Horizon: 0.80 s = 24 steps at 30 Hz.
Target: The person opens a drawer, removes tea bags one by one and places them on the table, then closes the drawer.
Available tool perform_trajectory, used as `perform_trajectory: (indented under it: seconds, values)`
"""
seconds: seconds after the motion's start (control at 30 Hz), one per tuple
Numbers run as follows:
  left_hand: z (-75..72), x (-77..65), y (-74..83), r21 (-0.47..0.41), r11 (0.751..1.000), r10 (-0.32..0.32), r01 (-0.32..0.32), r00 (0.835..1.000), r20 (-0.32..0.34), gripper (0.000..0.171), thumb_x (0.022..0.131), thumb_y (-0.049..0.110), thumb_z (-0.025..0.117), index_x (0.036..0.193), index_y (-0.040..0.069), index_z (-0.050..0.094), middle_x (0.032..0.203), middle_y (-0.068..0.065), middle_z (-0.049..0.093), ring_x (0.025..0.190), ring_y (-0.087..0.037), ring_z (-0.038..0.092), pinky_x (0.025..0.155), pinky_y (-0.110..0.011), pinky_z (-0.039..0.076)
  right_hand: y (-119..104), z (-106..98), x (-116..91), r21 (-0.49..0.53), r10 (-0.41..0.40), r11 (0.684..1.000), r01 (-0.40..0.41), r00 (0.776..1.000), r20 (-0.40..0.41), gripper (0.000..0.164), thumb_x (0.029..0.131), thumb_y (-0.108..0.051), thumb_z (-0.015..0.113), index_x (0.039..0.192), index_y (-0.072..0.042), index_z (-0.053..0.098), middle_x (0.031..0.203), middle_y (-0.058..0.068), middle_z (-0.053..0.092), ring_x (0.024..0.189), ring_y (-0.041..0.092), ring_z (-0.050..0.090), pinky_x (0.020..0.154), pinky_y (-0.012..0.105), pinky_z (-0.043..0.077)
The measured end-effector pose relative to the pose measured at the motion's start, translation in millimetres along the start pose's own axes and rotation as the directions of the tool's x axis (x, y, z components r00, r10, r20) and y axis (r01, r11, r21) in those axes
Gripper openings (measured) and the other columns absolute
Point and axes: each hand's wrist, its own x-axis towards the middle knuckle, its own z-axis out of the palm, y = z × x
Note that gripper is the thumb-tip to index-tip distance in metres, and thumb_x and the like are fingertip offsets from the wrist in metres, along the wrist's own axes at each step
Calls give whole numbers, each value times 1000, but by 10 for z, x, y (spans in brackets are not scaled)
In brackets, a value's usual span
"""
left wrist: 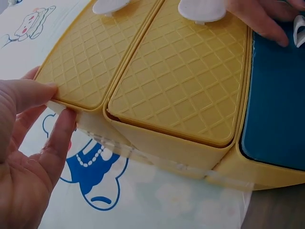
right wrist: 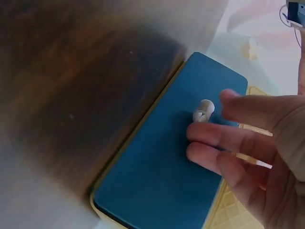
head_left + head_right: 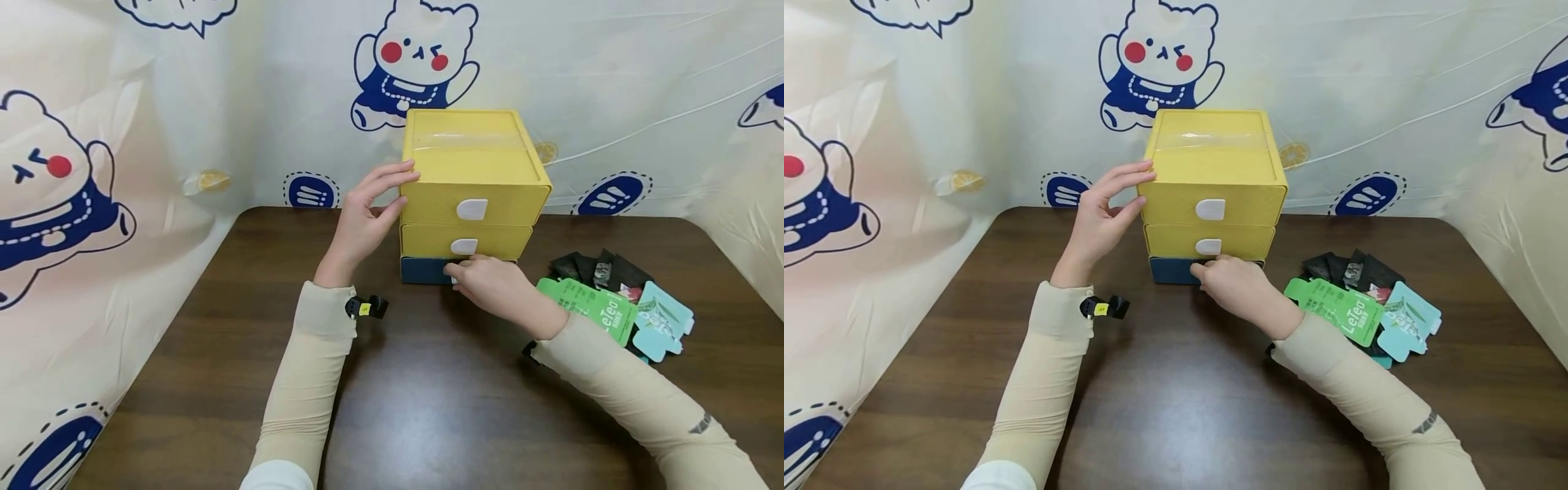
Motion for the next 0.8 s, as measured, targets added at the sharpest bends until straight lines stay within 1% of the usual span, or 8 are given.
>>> perform_trajectory:
  seconds: [0.1,0.17,0.2,0.33,0.43,0.57,0.7,0.8]
  values:
    - [11,5,15,1,1000,-9,9,1000,-3,32,95,-1,62,126,6,68,141,-4,59,130,-11,55,81,-28,61,15,-12,21,-36,5,999,-4,999,38,19,91,-9,69,77,-14,56,62,-1,57,53,20,55,40,29,43]
    - [17,6,17,1,1000,-8,8,1000,-2,32,95,-1,62,126,6,68,141,-4,59,130,-11,55,81,-29,61,30,-11,34,-45,-9,999,12,997,75,21,92,-7,66,76,-14,54,57,-2,50,46,18,49,36,26,35]
    - [19,5,16,0,1000,-7,7,1000,-1,32,95,-1,62,126,5,68,141,-4,59,130,-11,55,82,-29,61,40,-2,39,-52,-25,998,30,995,92,21,92,-5,65,77,-13,53,55,-2,47,44,18,47,35,25,33]
    - [15,-1,10,-3,1000,2,-2,1000,1,31,95,-1,62,126,4,67,141,-6,59,130,-13,56,83,-31,62,67,42,68,-87,-107,989,118,988,115,20,90,2,63,80,-12,54,55,-1,44,46,16,47,37,24,36]
    - [6,-6,7,-6,1000,0,0,1000,-4,31,95,-1,62,126,4,67,141,-7,59,129,-13,56,83,-31,61,67,57,95,-123,-158,978,170,982,105,21,89,6,61,79,-12,54,54,0,45,47,17,49,36,27,40]
    - [5,-4,7,-13,1000,-3,3,1000,-5,32,95,-1,62,126,4,67,141,-6,58,129,-13,56,84,-30,61,63,42,104,-153,-206,963,220,973,102,20,88,5,62,82,-13,56,57,0,50,49,17,52,35,28,41]
    - [11,-1,7,-19,1000,1,-2,1000,-2,32,95,-2,61,126,3,67,141,-6,58,129,-13,56,84,-30,61,73,39,66,-150,-245,952,265,959,141,16,90,3,64,88,-12,59,64,0,54,52,16,52,38,25,41]
    - [14,0,8,-25,1000,1,-1,1000,6,32,95,-2,61,126,3,67,141,-7,58,130,-13,56,85,-30,61,70,44,17,-147,-285,940,309,945,160,14,91,0,65,92,-12,60,65,0,55,53,14,51,39,23,39]
